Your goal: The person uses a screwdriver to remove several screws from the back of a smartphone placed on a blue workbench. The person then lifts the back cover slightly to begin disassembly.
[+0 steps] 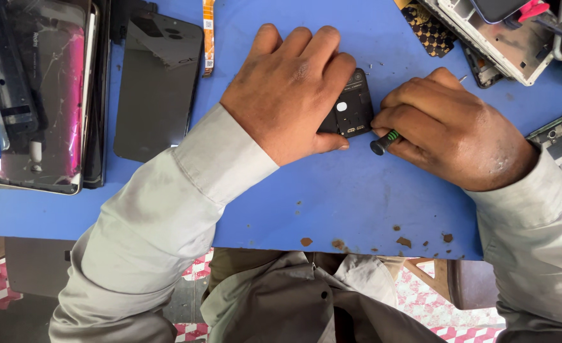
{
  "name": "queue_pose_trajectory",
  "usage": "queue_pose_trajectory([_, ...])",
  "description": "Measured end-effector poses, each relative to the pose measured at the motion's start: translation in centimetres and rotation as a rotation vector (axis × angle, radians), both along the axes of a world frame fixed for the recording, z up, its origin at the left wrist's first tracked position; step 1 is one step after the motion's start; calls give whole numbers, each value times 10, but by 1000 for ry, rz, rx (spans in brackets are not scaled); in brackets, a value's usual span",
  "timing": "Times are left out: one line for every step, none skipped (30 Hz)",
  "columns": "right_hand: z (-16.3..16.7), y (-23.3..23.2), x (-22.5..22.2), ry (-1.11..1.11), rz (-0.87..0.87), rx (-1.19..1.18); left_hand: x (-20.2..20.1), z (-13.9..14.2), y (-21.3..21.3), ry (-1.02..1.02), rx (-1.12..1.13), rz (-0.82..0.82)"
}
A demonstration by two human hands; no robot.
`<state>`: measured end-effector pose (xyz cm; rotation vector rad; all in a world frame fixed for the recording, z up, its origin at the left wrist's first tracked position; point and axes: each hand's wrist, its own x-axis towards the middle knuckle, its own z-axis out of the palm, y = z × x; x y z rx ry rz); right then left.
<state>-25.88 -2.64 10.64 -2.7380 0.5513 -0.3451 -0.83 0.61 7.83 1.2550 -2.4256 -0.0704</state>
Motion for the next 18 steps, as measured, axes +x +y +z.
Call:
queue_pose_trajectory([0, 0, 0, 6, -2, -1, 0, 0, 0, -1, -1, 1])
queue_pose_trajectory([1, 0, 1, 9, -2, -6, 0, -1, 1, -2, -6, 1])
queue_pose_trajectory([1, 0, 1, 13, -3, -13, 0, -1, 0, -3, -12, 0])
queue_pose_trajectory([1, 0, 1, 17, -4, -19, 0, -1, 0, -3, -17, -1])
queue_pose_trajectory([2, 1, 2, 25, -3, -31, 0, -1, 0, -2, -18, -3])
queue_pose_trajectory([3, 1, 2, 32, -2, -43, 0, -2, 0, -2, -20, -4])
queue_pose_trajectory([4, 1, 3, 38, -1, -56, 1, -2, 0, -2, -22, -6])
queue_pose_trajectory([4, 1, 3, 42, 0, -73, 1, -2, 0, -1, -22, -6])
queue_pose_trajectory([5, 1, 4, 47, 1, -90, 1, -2, 0, -1, -21, -7])
queue_pose_trajectory([6, 2, 5, 52, 2, -106, 1, -2, 1, 1, -20, -7])
queue_pose_trajectory([6, 2, 6, 54, 4, -110, 1, -2, 1, -1, -14, -6])
queue_pose_trajectory([6, 2, 7, 55, 5, -115, 1, -2, 0, -3, -9, -6])
queue_pose_trajectory([6, 2, 8, 57, 7, -118, 1, -2, 0, -3, -3, -6])
queue_pose_trajectory([6, 3, 8, 48, 5, -127, 0, -3, 0, -6, -6, -4])
queue_pose_trajectory([6, 3, 9, 39, 2, -137, 0, -3, -1, -9, -10, -3])
queue_pose_trajectory([5, 3, 10, 30, -1, -148, 0, -3, -1, -11, -15, -1])
queue_pose_trajectory([5, 4, 10, 33, -4, -146, 0, -3, -1, -10, -8, -2])
queue_pose_trajectory([4, 4, 11, 36, -7, -143, 0, -3, -1, -8, -1, -3])
